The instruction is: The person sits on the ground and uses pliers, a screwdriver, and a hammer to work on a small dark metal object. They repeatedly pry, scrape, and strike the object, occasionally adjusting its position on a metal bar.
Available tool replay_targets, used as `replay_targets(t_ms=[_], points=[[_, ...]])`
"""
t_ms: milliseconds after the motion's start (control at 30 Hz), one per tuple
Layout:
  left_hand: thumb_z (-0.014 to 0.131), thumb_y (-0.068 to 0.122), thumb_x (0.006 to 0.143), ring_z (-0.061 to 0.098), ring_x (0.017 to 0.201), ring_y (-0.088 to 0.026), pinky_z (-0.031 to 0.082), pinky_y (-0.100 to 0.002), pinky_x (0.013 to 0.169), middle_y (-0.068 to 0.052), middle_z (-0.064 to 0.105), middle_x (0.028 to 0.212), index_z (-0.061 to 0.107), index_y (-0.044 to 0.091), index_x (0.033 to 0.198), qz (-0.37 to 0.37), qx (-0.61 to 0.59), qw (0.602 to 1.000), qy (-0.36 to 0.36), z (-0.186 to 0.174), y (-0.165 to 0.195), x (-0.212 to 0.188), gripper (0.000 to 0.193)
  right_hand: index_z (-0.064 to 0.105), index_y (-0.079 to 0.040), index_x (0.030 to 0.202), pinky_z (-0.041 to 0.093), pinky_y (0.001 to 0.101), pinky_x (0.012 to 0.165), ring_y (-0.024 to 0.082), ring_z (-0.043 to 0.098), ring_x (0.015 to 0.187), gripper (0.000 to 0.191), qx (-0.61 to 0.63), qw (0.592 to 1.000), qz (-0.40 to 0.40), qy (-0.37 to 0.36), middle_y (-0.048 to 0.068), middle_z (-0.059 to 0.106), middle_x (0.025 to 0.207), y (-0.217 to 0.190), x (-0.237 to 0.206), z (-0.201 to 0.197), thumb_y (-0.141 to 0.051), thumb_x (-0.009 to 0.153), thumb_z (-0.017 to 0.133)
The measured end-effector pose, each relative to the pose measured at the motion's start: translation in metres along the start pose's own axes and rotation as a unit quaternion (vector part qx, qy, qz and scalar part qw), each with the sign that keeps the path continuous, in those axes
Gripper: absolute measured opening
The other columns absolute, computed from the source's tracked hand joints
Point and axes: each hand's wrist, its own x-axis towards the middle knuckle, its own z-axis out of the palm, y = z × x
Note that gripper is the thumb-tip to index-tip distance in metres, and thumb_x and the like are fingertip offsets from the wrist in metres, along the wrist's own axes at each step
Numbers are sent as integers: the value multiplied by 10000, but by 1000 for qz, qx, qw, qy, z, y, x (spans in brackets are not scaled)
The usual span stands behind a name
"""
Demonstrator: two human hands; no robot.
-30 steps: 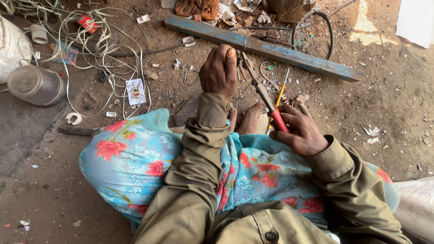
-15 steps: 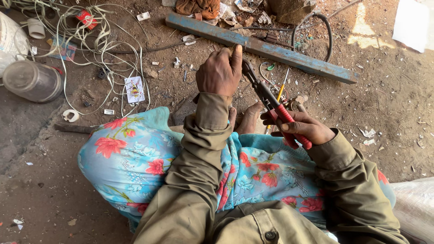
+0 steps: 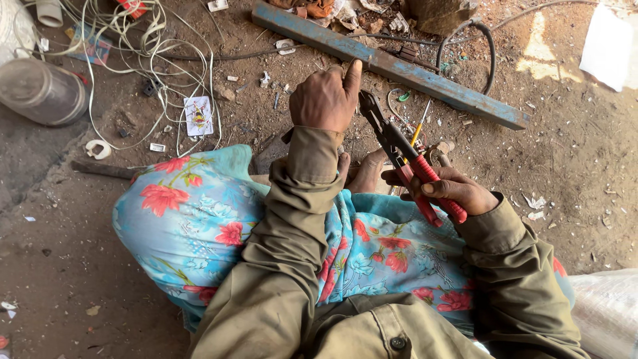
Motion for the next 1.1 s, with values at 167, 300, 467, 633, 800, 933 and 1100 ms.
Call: replay_targets(t_ms=[167,300,467,633,800,933,1100], points=[[224,679,1010,606,489,-188,481,-397,473,-53,587,560,686,119,748,5,11,1000,13,7,2,-1,771,590,77,1352,415,396,1122,278,558,1351,557,-49,999,-17,-7,234,544,1520,-13,-1,15,-223,885,639],[242,683,1003,626,497,-189,488,-388,477,-59,605,569,687,115,759,7,19,1000,8,12,1,0,762,559,90,1411,411,412,1128,300,568,1317,608,-56,998,-8,-4,243,541,1537,-16,-2,19,-208,888,646],[267,685,992,637,511,-192,495,-387,450,-57,628,600,716,114,844,26,12,999,29,16,3,-1,741,558,105,1303,431,416,1139,279,582,1121,476,-82,996,-11,-21,227,581,1263,-6,0,9,-208,956,647],[283,678,1007,631,517,-184,488,-385,475,-44,625,605,707,116,818,42,0,998,41,16,3,-4,729,579,26,1303,517,358,909,170,664,999,507,-128,991,-36,26,86,667,1148,3,7,9,-104,823,679],[300,708,991,571,507,-179,448,-362,476,-25,591,603,625,139,754,29,-49,998,6,17,1,-1,697,576,16,1306,543,328,837,148,660,957,449,-195,979,-42,50,82,673,1061,5,12,25,-115,896,703],[312,760,955,596,575,-170,451,-356,503,-40,611,662,594,145,777,32,-125,992,7,23,0,0,699,627,3,1338,505,354,689,173,593,793,498,-262,958,4,116,90,651,948,2,13,38,-212,907,753],[318,794,944,634,640,-191,479,-387,530,-57,634,748,584,145,803,30,-159,985,53,39,5,-4,715,581,-13,1261,491,311,919,119,707,877,643,-461,864,-107,169,40,749,940,-3,10,49,-312,774,877]])
